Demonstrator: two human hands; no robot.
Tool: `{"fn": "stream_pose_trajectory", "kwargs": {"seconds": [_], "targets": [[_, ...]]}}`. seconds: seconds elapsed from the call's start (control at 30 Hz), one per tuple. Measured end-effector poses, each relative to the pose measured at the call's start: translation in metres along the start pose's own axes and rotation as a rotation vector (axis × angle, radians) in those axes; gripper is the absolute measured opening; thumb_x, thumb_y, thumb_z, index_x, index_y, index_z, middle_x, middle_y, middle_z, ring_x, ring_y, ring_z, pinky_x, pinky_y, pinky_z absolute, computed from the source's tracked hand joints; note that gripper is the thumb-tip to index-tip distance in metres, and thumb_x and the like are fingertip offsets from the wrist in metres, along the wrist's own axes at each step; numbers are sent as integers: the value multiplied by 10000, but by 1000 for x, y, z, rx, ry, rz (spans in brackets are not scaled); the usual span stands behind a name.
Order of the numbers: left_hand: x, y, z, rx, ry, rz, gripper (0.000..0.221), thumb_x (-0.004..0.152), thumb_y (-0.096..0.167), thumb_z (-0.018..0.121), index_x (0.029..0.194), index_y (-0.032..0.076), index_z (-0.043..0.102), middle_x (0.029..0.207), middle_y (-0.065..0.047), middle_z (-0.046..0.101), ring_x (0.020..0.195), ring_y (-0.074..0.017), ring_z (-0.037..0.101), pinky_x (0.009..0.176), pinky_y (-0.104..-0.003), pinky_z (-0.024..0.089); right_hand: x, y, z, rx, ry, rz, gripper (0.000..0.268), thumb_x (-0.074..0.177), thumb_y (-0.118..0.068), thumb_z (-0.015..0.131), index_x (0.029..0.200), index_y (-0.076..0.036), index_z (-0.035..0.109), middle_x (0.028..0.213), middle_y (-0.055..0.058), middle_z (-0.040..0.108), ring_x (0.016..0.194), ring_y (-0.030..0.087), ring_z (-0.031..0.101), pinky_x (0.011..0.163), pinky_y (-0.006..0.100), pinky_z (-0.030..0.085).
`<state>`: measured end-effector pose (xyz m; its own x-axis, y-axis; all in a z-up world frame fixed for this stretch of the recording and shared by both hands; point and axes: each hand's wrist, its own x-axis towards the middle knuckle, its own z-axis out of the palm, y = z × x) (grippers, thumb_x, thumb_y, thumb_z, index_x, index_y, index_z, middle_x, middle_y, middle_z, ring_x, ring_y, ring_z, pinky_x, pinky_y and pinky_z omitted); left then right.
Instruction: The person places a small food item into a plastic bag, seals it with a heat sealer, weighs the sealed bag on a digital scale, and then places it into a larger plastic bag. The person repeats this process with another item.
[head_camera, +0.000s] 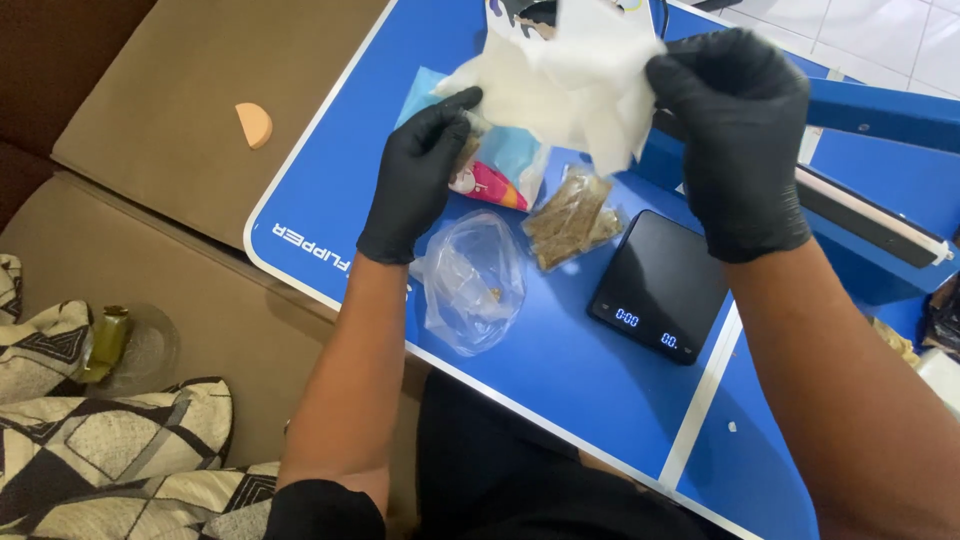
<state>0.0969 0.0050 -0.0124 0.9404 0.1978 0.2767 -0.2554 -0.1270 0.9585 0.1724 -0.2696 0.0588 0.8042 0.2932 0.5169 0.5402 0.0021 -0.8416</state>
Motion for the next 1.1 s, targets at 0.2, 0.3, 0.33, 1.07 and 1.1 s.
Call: {"fn": "stream_pose_trajectory", "kwargs": {"seconds": [0.2,0.3,0.33,1.07,1.1], "targets": [[6,-4,1,49,19,-8,340,1037,227,573,1329,85,670,1414,-88,655,1347,-214,596,1121,-362,513,9,11,-8,160,189,-90,132,1086,22,699,1115,-103,669,1089,63,691,1105,224,687,1087,387,604],[9,-7,1,91,21,-8,346,1033,229,573,1332,83,667,1394,-95,669,1337,-220,608,1122,-364,513,15,10,-15,95,362,-66,68,1070,-48,689,1039,-107,705,1011,47,709,1030,219,718,950,389,646],[10,-10,1,91,20,-9,346,1033,229,573,1332,83,667,1394,-95,669,1337,-220,608,1122,-364,513,14,8,-20,95,363,-65,68,1070,-48,689,1039,-107,705,1011,47,709,1030,219,718,950,389,646],[1,17,-30,206,179,4,257,990,162,567,1141,63,750,1145,-87,765,1087,-200,699,911,-328,592,-51,-71,-51,159,407,623,89,1037,-178,624,1104,-131,660,1081,-6,743,1015,99,770,842,190,665],[-6,20,-29,223,201,17,241,1015,172,561,1132,66,743,1122,-80,764,1056,-188,695,868,-318,592,-59,-76,-54,-58,295,584,119,1109,-226,586,1166,-154,662,1154,-50,742,1080,51,754,858,150,640]]}}
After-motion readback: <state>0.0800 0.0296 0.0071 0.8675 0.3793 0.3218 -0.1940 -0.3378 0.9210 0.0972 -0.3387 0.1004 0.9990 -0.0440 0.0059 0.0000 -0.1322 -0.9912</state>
